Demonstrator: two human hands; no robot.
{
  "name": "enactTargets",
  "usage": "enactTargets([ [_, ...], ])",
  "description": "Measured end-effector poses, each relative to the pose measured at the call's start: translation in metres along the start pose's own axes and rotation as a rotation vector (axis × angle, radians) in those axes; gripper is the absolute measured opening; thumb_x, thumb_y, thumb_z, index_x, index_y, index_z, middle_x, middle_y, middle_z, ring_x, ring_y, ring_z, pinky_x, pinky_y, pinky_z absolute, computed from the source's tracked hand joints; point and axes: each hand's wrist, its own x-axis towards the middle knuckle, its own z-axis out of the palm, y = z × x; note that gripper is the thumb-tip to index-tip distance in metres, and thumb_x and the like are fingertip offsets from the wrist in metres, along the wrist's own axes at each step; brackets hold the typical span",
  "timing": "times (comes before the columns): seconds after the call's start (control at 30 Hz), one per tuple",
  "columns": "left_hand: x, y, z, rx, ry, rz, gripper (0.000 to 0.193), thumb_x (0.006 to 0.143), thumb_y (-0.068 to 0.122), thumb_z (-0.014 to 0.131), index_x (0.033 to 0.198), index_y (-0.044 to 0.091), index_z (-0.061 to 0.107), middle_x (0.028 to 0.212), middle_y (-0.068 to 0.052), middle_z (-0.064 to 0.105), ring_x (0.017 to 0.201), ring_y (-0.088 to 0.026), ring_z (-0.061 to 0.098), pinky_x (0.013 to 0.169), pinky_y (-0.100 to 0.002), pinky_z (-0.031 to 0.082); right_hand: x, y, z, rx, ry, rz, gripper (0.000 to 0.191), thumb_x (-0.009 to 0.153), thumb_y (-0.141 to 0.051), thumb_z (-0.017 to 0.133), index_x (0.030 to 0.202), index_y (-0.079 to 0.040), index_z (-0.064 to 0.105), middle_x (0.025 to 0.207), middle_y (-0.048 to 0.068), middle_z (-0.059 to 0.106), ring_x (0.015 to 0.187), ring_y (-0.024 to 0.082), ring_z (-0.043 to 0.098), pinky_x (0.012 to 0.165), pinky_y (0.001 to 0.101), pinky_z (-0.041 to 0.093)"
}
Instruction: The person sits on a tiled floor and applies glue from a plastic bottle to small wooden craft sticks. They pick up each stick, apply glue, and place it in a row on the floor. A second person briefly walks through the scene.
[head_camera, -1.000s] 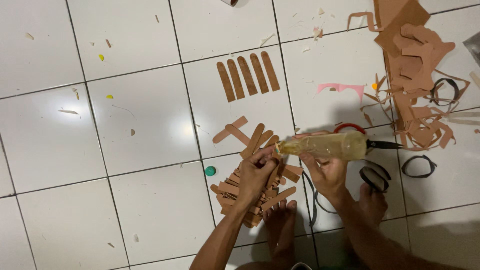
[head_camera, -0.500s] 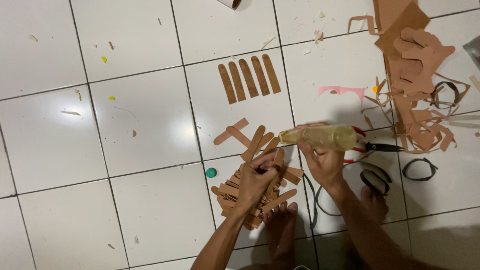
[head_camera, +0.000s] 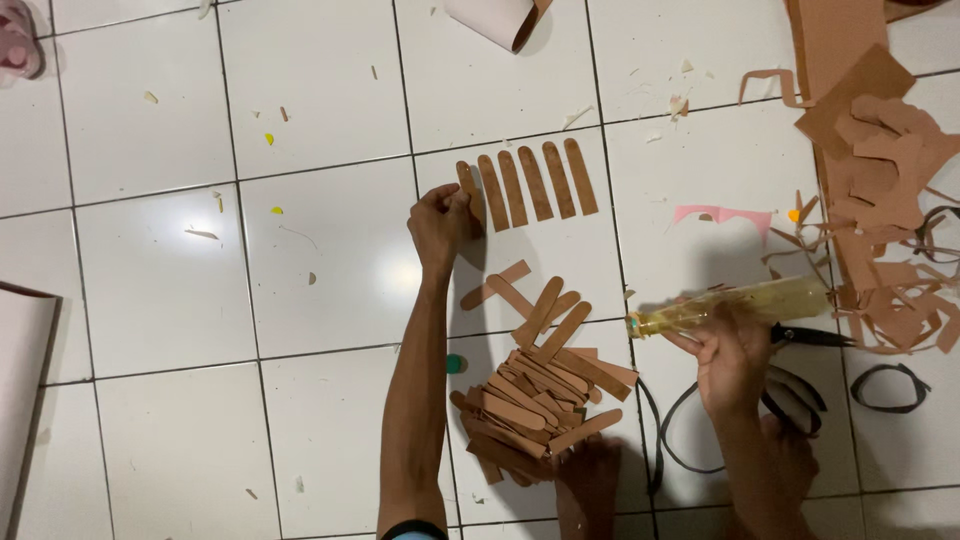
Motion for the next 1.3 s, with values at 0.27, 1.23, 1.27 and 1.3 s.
enactTargets([
  [0.27,0.002,-0.019,0.0,0.128,0.062,0.154,0.045,0.09,0.023,0.079,0.124,-0.005,0.066,0.093,-0.012,0.077,0.078,-0.023,0.072,0.068,-0.033,0.059,0.001,-0.002,-0.007,0.18,0.12,0.159,0.049,0.105,-0.049,0.054,0.134,-0.009,0.052,0.128,0.014,0.061,0.126,0.033,0.061,0.104,0.0575,0.053],
  [1.23,-0.153,-0.031,0.012,0.488,-0.062,0.805,0.035,0.081,0.019,0.08,0.11,0.003,0.07,0.112,-0.021,0.069,0.096,-0.038,0.07,0.072,-0.044,0.06,-0.007,-0.005,-0.012,0.33,-0.002,0.175,0.038,0.11,-0.046,0.058,0.123,-0.011,0.063,0.122,0.011,0.07,0.119,0.027,0.066,0.105,0.0497,0.053],
  [1.27,-0.149,-0.038,0.001,0.56,-0.053,0.812,0.035,0.072,0.021,0.08,0.103,0.007,0.071,0.111,-0.021,0.069,0.096,-0.04,0.07,0.071,-0.047,0.059,-0.006,-0.006,-0.013,0.332,-0.002,0.182,0.037,0.11,-0.046,0.058,0.123,-0.012,0.063,0.122,0.01,0.07,0.119,0.026,0.067,0.105,0.0491,0.054],
  [1.3,-0.146,-0.044,-0.01,0.633,-0.044,0.819,0.036,0.063,0.022,0.081,0.096,0.011,0.073,0.11,-0.02,0.069,0.096,-0.042,0.069,0.07,-0.05,0.057,-0.006,-0.007,-0.013,0.336,-0.002,0.189,0.037,0.11,-0.046,0.057,0.123,-0.012,0.064,0.122,0.01,0.07,0.119,0.026,0.067,0.106,0.0485,0.054],
])
